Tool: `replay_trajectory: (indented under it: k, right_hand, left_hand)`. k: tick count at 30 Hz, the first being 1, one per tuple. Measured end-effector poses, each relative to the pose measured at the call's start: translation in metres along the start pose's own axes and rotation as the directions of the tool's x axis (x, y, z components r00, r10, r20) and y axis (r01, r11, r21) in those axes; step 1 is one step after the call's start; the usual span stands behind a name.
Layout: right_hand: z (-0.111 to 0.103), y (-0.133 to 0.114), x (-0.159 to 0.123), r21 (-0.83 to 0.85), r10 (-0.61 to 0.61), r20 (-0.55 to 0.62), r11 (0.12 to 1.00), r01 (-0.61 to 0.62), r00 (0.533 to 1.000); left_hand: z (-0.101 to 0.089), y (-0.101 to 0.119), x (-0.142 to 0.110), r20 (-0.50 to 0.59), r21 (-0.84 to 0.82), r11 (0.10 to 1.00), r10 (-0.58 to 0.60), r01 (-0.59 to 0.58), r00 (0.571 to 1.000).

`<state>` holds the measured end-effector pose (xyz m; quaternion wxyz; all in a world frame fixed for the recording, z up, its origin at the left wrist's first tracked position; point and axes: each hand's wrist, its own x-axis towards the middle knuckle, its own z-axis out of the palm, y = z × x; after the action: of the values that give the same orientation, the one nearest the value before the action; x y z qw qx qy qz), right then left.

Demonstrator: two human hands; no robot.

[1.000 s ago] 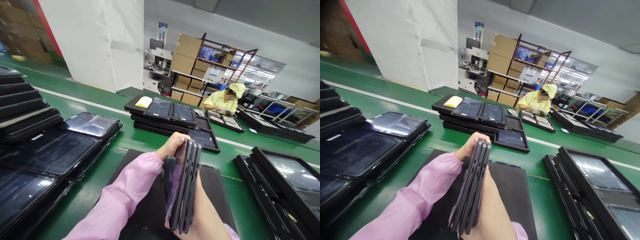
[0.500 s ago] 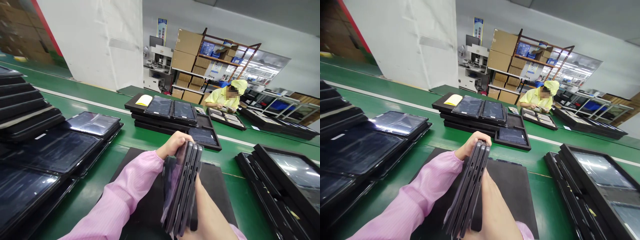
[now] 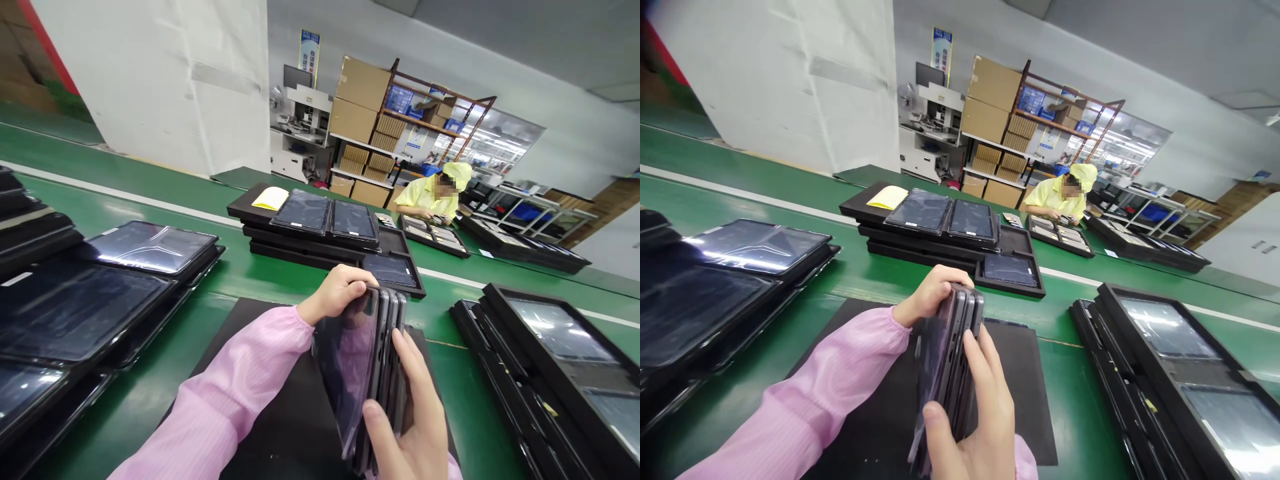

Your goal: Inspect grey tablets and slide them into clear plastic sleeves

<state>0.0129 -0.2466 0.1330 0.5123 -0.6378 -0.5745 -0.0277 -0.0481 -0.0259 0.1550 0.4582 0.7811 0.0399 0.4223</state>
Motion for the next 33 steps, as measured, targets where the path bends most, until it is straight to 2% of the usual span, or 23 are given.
replay_trajectory:
  k: [3, 6, 14, 17, 21, 24, 27, 30, 33]
  right_hand:
    - [-0.003, 0.001, 0.001, -0.104, -0.045, -0.026, 0.994, 0.042, 0.999]
    - [-0.008, 0.003, 0.003, -0.16, -0.033, -0.035, 0.987, 0.027, 0.999]
    - [-0.013, 0.004, 0.009, -0.149, 0.002, -0.072, 0.989, -0.013, 0.997]
    - [-0.012, 0.003, 0.012, -0.12, 0.03, -0.099, 0.992, -0.042, 0.995]
    - [-0.011, 0.003, 0.015, -0.088, 0.063, -0.134, 0.993, -0.075, 0.989]
    - [-0.011, 0.002, 0.015, -0.079, 0.051, -0.133, 0.995, -0.062, 0.99]
    - [-0.01, 0.002, 0.012, -0.061, 0.03, -0.138, 0.997, -0.039, 0.99]
    - [-0.007, 0.0, 0.01, -0.034, 0.02, -0.145, 0.999, -0.026, 0.989]
    - [-0.005, -0.001, 0.008, -0.024, 0.016, -0.147, 1.0, -0.02, 0.989]
  left_hand:
    - [0.003, -0.003, 0.0, 0.012, 0.012, 0.999, 0.049, -0.049, 0.999]
    - [0.004, -0.002, 0.0, 0.053, 0.007, 0.997, 0.077, -0.078, 0.996]
    - [0.003, -0.002, -0.003, 0.07, 0.082, 0.989, 0.116, -0.121, 0.991]
    - [0.007, 0.007, -0.005, 0.05, 0.162, 0.974, 0.151, -0.157, 0.987]
    - [0.02, 0.034, -0.009, 0.006, 0.222, 0.959, 0.179, -0.176, 0.984]
    - [0.03, 0.059, -0.01, 0.009, 0.193, 0.973, 0.124, -0.124, 0.992]
    - [0.035, 0.076, -0.012, -0.029, 0.177, 0.984, -0.012, 0.017, 1.0]
    - [0.036, 0.084, -0.016, -0.092, 0.16, 0.981, -0.097, 0.111, 0.991]
    - [0.034, 0.087, -0.02, -0.083, 0.143, 0.98, -0.124, 0.135, 0.989]
